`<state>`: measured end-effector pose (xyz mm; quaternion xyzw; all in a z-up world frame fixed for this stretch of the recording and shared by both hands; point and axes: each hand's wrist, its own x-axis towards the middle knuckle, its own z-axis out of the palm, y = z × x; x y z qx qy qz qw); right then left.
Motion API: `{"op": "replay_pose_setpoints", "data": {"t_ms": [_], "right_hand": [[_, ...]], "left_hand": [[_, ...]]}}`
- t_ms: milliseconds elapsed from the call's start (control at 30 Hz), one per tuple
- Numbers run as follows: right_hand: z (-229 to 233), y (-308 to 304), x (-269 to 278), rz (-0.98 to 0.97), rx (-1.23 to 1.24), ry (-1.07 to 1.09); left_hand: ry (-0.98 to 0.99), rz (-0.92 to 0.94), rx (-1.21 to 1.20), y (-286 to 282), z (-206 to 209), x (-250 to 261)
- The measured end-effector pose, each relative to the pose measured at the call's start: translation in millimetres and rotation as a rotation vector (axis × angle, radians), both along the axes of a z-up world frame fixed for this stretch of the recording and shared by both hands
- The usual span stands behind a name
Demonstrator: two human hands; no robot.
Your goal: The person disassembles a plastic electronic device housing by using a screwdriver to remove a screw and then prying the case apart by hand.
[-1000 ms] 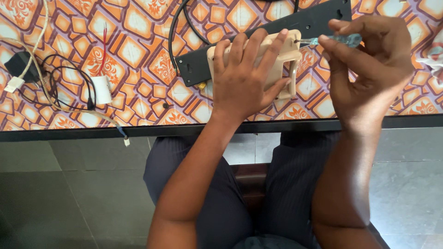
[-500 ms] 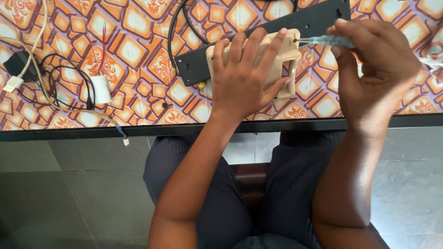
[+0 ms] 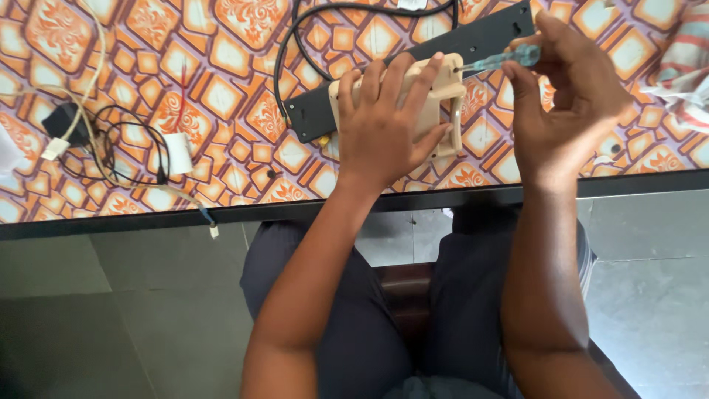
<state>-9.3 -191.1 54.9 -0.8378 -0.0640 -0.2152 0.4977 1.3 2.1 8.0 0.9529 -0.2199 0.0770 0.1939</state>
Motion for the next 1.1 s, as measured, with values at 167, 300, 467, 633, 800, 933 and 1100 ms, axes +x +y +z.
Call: {"op": "replay_pose_setpoints", "data": {"t_ms": [167, 300, 467, 633, 800, 933, 1100], "right_hand": [[3, 5, -3, 0.037, 0.083, 0.033], [3, 10, -2, 0.065, -0.042, -0.034], [-19, 5, -3, 0.092, -0.156, -0.095], [-30, -8, 4, 0.138, 0.016, -0.135], [-36, -11, 7, 0.074, -0.005, -0.176], [-37, -7, 3, 0.033, 0.113, -0.101], [-21, -6, 3, 0.143, 0.203, 0.035]], "left_hand": [[-0.036, -0.002, -0.014, -1, 1, 0], [-0.036, -0.005, -0.038, 0, 2, -1], [-0.037, -0.013, -0.047, 0, 2, -2], [-0.022, -0.013, -0.052, -1, 1, -2], [-0.043, -0.001, -0.04, -5, 0, -1], [-0.043, -0.012, -0.02, -6, 0, 1], [-0.047, -0.01, -0.021, -7, 0, -1]]}}
